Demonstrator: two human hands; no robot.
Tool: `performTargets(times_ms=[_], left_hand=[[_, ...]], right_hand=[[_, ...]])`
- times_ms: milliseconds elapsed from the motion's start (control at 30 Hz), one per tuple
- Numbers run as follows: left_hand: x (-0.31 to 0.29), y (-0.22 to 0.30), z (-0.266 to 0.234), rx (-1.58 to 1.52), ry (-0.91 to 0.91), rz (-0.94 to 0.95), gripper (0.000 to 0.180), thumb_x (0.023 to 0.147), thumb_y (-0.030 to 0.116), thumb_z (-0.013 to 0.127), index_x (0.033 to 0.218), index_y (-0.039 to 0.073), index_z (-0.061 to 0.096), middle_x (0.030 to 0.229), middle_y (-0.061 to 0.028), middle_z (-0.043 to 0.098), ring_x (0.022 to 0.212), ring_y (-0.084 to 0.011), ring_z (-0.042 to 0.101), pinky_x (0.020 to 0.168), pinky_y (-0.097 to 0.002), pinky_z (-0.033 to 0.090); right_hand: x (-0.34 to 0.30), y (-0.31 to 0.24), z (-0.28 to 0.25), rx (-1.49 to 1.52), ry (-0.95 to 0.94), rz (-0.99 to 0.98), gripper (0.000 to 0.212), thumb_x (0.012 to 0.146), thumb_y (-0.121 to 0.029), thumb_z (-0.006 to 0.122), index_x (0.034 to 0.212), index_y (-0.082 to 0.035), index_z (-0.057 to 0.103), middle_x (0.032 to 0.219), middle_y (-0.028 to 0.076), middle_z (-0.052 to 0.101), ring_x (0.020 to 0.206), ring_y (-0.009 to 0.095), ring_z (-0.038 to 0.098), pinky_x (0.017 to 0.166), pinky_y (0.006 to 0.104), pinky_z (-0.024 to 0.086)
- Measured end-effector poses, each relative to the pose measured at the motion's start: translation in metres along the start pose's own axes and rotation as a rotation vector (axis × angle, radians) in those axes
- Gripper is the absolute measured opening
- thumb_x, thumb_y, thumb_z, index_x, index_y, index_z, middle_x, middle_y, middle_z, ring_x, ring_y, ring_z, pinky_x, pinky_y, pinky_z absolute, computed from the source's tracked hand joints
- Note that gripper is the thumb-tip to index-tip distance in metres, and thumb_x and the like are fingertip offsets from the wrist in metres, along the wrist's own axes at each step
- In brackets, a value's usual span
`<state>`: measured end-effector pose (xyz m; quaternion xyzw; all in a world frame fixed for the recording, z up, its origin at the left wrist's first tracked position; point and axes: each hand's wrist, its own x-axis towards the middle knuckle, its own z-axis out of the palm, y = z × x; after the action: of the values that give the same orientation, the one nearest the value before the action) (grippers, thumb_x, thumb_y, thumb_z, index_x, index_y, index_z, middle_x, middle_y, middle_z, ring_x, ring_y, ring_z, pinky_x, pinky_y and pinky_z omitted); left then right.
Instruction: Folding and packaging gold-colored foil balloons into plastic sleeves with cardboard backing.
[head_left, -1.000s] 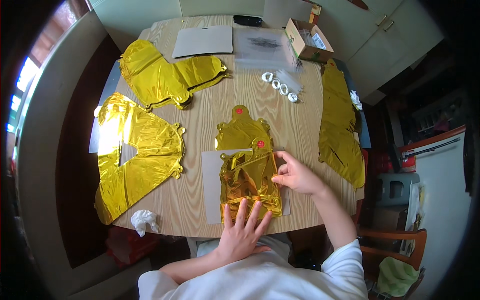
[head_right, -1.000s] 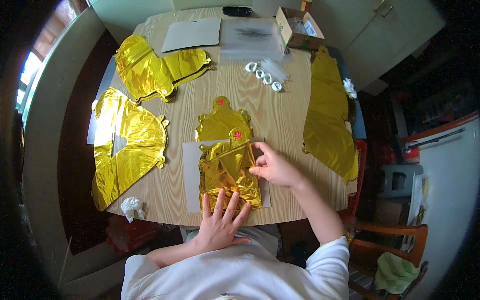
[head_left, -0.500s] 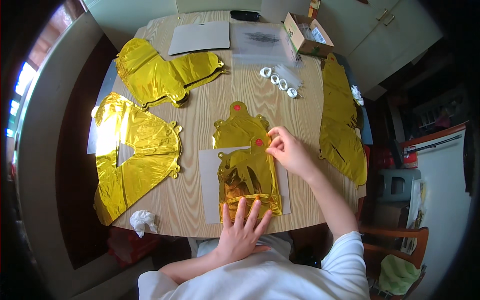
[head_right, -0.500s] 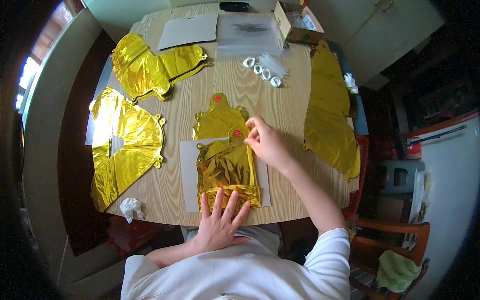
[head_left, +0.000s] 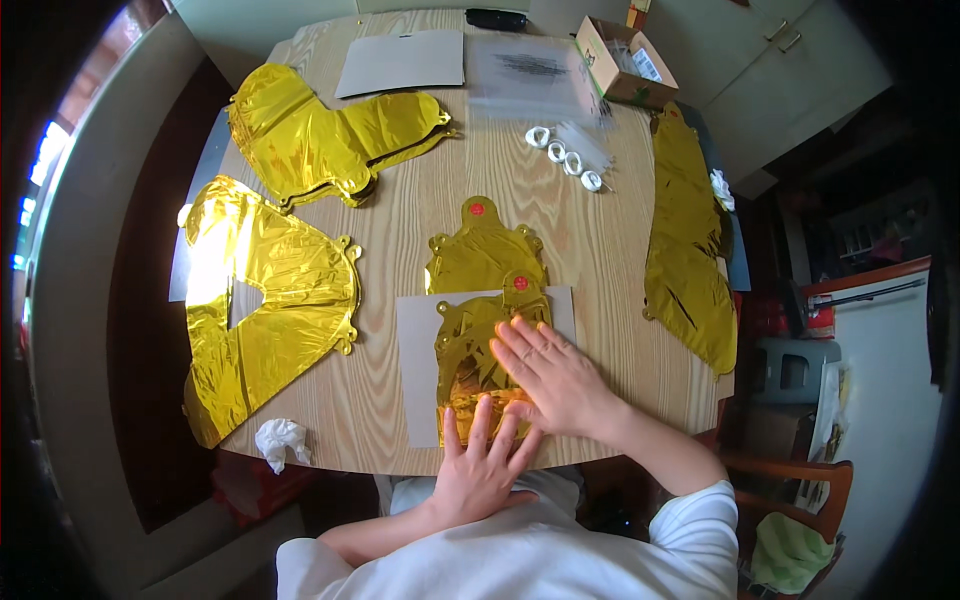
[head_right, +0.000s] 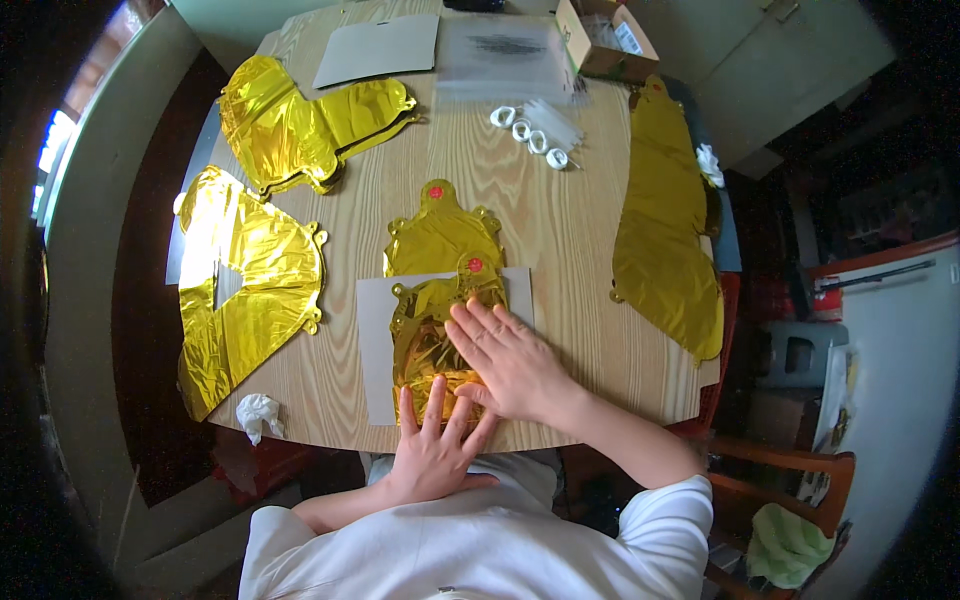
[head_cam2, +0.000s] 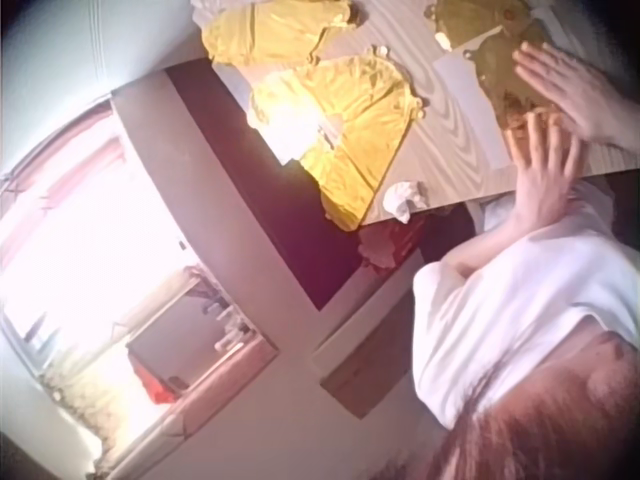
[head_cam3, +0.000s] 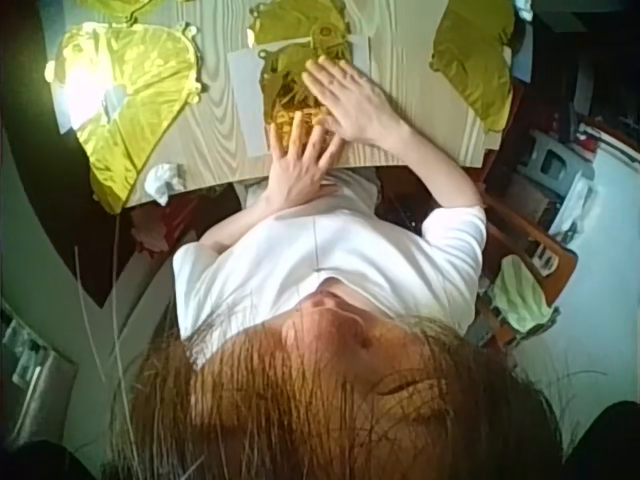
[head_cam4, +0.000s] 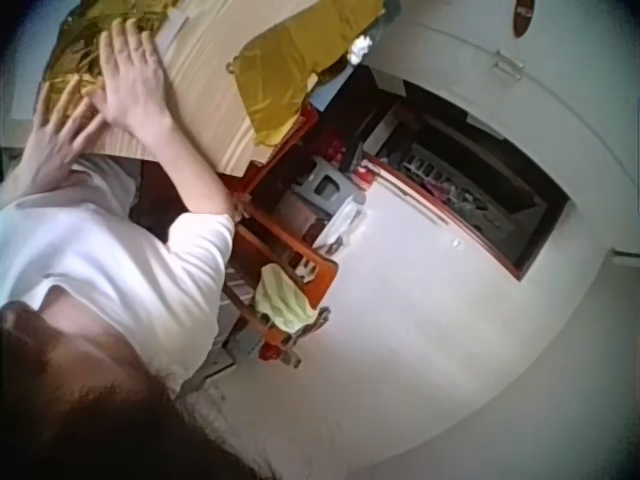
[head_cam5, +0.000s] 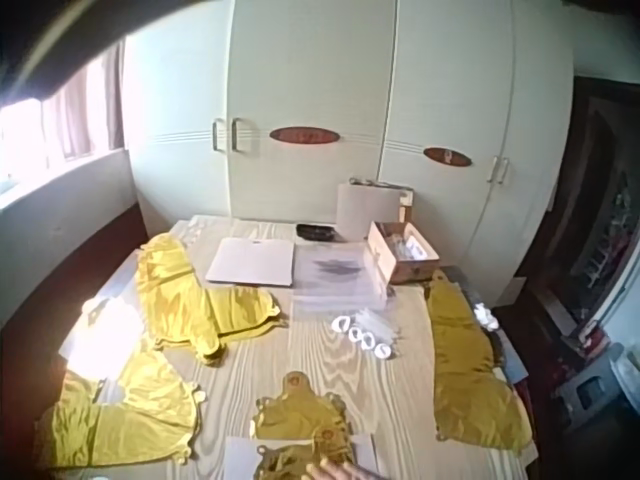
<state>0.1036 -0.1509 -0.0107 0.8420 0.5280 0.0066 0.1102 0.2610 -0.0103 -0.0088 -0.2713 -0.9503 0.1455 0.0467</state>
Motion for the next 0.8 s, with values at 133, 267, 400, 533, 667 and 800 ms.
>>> performTargets(times_ms=[133, 267, 400, 533, 667, 800], left_hand=[[0.000, 0.000, 0.002, 0.019, 0.017, 0.014, 0.104, 0.064, 0.083, 0.057, 0.149, 0.026, 0.038, 0.151, -0.0177, 0.036, 0.139, -0.0518, 0.024, 0.100, -0.0808, 0.013], [0.000, 0.000, -0.003, -0.013, -0.004, -0.005, 0.105, 0.063, 0.079, 0.062, 0.150, 0.026, 0.035, 0.154, -0.0145, 0.032, 0.139, -0.0487, 0.026, 0.100, -0.0793, 0.018], [0.001, 0.000, -0.005, -0.030, -0.011, -0.005, 0.106, 0.062, 0.077, 0.064, 0.150, 0.026, 0.034, 0.155, -0.0132, 0.030, 0.139, -0.0486, 0.027, 0.099, -0.0790, 0.021], [0.001, 0.000, -0.008, -0.015, -0.020, -0.008, 0.106, 0.062, 0.076, 0.065, 0.150, 0.026, 0.034, 0.155, -0.0138, 0.030, 0.139, -0.0499, 0.026, 0.098, -0.0791, 0.023], [0.001, 0.000, -0.011, -0.012, -0.028, -0.006, 0.107, 0.062, 0.075, 0.066, 0.151, 0.026, 0.033, 0.155, -0.0140, 0.030, 0.139, -0.0501, 0.026, 0.097, -0.0788, 0.024], [0.000, 0.000, -0.010, -0.013, -0.015, 0.003, 0.107, 0.062, 0.075, 0.066, 0.151, 0.026, 0.033, 0.155, -0.0140, 0.029, 0.138, -0.0501, 0.027, 0.097, -0.0785, 0.025]], right_hand=[[0.011, 0.017, 0.001, -0.100, -0.022, 0.013, 0.076, 0.095, -0.054, 0.045, 0.150, -0.004, 0.031, 0.158, 0.015, 0.026, 0.146, 0.029, 0.023, 0.120, 0.0443, 0.014], [0.023, 0.033, 0.001, -0.163, 0.029, 0.044, 0.073, 0.096, -0.051, 0.045, 0.150, -0.004, 0.030, 0.157, 0.014, 0.028, 0.146, 0.028, 0.024, 0.120, 0.0458, 0.013], [0.033, 0.051, 0.002, -0.217, 0.071, 0.092, 0.070, 0.097, -0.045, 0.047, 0.151, -0.005, 0.028, 0.158, 0.013, 0.026, 0.147, 0.028, 0.022, 0.120, 0.0482, 0.012], [0.054, 0.079, -0.004, -0.409, 0.227, 0.106, 0.067, 0.097, -0.041, 0.050, 0.152, -0.010, 0.028, 0.158, 0.010, 0.029, 0.148, 0.025, 0.021, 0.120, 0.0483, 0.010], [0.053, 0.084, -0.025, -0.309, 0.382, 0.189, 0.044, 0.091, -0.032, 0.064, 0.129, -0.011, 0.055, 0.139, 0.011, 0.048, 0.135, 0.027, 0.039, 0.113, 0.0453, 0.030], [0.038, 0.082, -0.020, 0.014, 0.315, 0.259, 0.023, 0.084, -0.022, 0.069, 0.096, -0.006, 0.057, 0.105, 0.010, 0.053, 0.104, 0.030, 0.048, 0.093, 0.0416, 0.039]])
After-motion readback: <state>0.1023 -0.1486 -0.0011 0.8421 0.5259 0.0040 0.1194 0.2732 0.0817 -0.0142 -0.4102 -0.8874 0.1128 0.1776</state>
